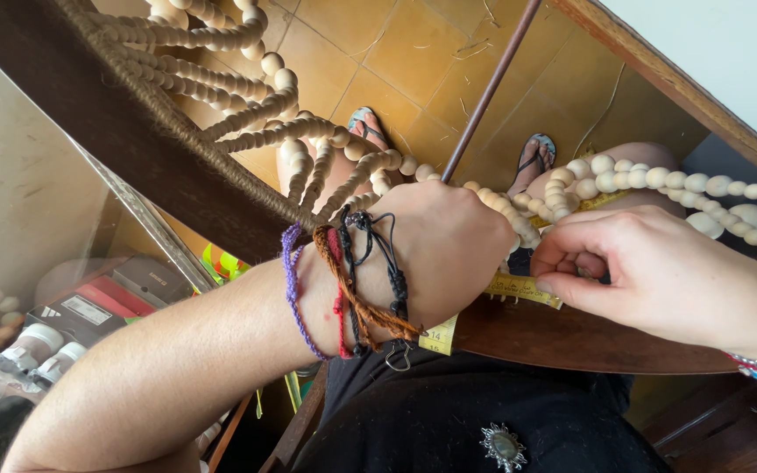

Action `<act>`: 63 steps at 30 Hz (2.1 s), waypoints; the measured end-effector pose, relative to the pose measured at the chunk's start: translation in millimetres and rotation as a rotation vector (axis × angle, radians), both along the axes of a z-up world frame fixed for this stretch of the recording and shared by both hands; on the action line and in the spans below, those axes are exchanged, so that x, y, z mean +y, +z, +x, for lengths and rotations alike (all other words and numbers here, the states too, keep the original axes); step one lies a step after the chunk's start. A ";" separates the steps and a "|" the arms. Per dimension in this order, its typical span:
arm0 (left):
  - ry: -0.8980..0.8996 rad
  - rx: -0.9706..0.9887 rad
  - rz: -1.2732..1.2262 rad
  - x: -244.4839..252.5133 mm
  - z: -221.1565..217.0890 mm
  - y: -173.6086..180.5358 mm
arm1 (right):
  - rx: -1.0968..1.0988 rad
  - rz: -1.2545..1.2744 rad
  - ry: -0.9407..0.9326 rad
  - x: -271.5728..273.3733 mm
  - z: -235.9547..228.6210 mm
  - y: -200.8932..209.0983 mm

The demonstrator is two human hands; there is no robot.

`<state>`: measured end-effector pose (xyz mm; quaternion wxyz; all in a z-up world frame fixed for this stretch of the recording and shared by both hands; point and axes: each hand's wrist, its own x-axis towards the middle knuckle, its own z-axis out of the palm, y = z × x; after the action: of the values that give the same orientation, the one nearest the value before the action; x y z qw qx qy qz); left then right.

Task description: Measuring and tying beaded strings to a circular frame to assemble a decorative furniture piece

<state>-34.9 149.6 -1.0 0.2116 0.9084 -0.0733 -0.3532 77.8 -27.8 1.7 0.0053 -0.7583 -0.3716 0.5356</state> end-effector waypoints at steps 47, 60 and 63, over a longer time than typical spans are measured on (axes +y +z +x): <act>-0.138 -0.300 -0.027 7.8 -1.2 16.5 | 0.083 0.423 0.054 -1.8 9.3 9.3; -0.128 0.200 -0.039 31.1 22.5 47.4 | 0.036 0.152 0.027 -0.6 6.5 8.8; 0.206 -0.129 -0.199 11.3 0.8 28.2 | 0.029 0.270 0.000 0.8 0.9 3.7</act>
<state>-34.2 160.8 27.1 0.3305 0.9064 -0.0276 -0.2615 78.7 -27.0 5.4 0.1126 -0.7427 -0.4402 0.4919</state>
